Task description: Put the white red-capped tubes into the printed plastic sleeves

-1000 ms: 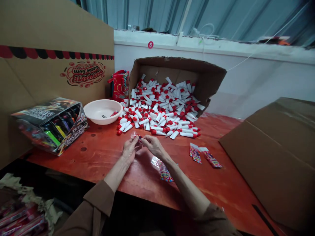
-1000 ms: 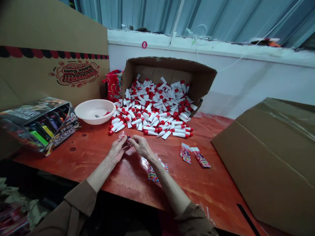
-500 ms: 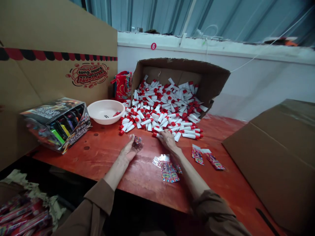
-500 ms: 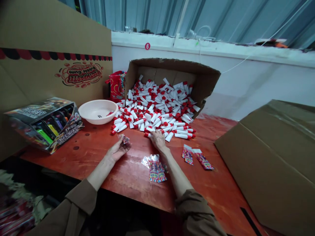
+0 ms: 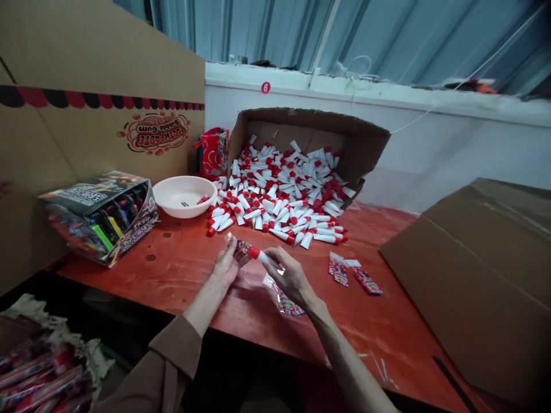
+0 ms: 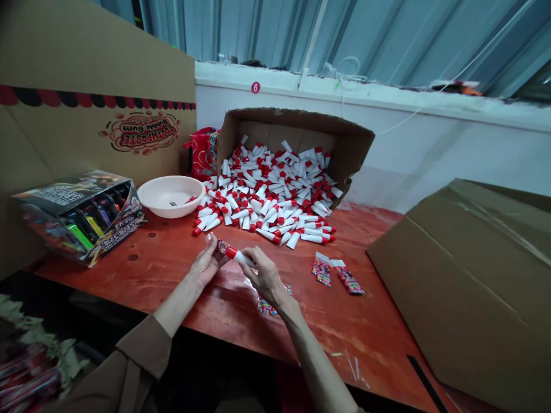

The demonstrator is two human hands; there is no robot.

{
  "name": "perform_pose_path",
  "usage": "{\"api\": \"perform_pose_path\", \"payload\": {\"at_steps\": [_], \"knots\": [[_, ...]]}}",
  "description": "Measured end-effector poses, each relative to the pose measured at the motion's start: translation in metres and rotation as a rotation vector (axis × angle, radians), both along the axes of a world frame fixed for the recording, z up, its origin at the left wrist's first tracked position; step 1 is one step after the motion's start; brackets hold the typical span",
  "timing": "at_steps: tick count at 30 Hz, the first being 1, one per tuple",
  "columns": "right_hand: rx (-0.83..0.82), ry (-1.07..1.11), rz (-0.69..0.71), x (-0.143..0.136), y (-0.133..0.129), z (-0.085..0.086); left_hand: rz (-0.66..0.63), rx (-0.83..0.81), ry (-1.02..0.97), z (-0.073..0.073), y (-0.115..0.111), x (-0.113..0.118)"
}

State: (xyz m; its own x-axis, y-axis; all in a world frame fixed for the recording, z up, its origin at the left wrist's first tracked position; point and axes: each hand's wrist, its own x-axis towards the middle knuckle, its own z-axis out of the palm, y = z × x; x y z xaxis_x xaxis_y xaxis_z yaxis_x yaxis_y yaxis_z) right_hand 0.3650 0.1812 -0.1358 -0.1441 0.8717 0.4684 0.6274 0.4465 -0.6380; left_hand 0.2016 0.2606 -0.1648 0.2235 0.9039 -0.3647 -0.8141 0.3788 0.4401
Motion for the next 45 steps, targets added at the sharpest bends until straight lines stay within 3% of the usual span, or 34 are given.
{"api": "perform_pose_path", "payload": {"at_steps": [7, 18, 34, 45], "knots": [[0.115, -0.125, -0.114, 0.002, -0.004, -0.018, -0.001, 0.055, -0.050, 0.008, -0.010, 0.007], [0.143, -0.097, -0.269, -0.009, -0.005, -0.025, -0.021, 0.185, 0.008, 0.004, -0.012, 0.005], [0.098, 0.026, -0.276, -0.018, -0.008, -0.026, -0.028, 0.215, 0.008, 0.003, -0.019, 0.010], [0.062, 0.025, -0.207, -0.021, -0.011, -0.025, -0.125, 0.211, 0.066, 0.002, -0.018, 0.006]]}}
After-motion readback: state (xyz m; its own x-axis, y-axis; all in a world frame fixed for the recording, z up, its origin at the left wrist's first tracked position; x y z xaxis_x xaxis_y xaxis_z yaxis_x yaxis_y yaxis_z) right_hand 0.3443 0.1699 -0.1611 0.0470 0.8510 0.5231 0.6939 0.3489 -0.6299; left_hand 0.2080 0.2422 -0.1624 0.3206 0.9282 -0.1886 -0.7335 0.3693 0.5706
